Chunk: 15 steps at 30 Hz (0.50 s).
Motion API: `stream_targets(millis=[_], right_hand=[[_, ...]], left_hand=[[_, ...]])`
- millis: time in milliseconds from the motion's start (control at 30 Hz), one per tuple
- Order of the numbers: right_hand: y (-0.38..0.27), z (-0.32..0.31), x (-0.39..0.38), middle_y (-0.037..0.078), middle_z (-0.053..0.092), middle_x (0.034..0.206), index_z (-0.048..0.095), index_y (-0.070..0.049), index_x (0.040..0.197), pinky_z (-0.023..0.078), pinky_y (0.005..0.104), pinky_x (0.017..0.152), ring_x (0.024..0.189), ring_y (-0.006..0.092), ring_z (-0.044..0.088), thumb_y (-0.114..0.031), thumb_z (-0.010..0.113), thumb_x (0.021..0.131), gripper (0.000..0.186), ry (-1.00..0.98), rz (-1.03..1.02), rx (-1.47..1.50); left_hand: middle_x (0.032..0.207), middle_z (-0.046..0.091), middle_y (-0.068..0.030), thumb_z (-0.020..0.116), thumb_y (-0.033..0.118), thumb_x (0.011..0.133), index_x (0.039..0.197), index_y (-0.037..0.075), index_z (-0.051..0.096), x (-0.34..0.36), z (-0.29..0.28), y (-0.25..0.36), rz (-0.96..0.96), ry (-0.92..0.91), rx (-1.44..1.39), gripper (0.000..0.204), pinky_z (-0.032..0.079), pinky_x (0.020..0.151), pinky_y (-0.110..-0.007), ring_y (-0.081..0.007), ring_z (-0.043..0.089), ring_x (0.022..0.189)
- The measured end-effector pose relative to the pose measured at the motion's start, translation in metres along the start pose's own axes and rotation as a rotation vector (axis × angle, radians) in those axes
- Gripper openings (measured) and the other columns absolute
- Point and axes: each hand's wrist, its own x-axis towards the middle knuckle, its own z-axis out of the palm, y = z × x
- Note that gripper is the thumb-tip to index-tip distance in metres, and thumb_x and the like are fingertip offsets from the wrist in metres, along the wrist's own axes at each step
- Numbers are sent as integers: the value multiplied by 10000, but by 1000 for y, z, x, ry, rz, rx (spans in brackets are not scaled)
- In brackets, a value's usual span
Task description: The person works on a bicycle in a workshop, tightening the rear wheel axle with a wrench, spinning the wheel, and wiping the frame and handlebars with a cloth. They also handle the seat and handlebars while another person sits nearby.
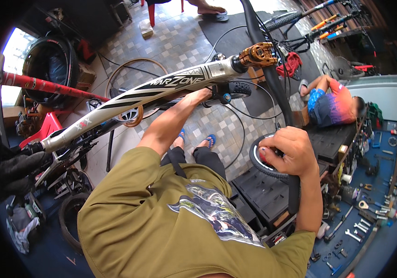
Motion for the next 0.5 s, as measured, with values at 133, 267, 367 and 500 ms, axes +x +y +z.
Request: stream_targets(millis=[133, 267, 367, 500], right_hand=[[0, 4, -2, 61, 685, 724, 752, -74, 871, 471, 372, 586, 615, 251, 638, -54, 809, 769, 119, 34, 32, 52], [3, 7, -4, 61, 687, 725, 753, -60, 878, 471, 374, 576, 605, 252, 636, -30, 798, 757, 132, 70, 22, 43], [0, 5, -3, 64, 684, 727, 751, -52, 873, 473, 362, 576, 615, 246, 639, -23, 793, 766, 119, 55, 20, 20], [-1, 4, -8, 72, 679, 740, 749, -45, 889, 494, 354, 610, 667, 241, 661, -48, 804, 794, 110, 32, 28, -33]], left_hand=[[1713, 291, -128, 547, 157, 954, 1490, 332, 588, -26, -3, -9, 80, -47, 14, 565, 440, 1162, -458, -400, 469, 1458], [1724, 265, -124, 544, 131, 947, 1477, 359, 604, -44, -5, -14, 115, -86, 30, 580, 462, 1148, -451, -407, 480, 1448], [1733, 246, -122, 541, 111, 942, 1467, 379, 616, -61, -5, -27, 129, -105, 62, 594, 478, 1137, -446, -413, 488, 1440], [1757, 189, -115, 542, 84, 933, 1427, 407, 657, -80, -20, -18, 19, -239, -28, 601, 465, 1162, -461, -419, 453, 1474]])
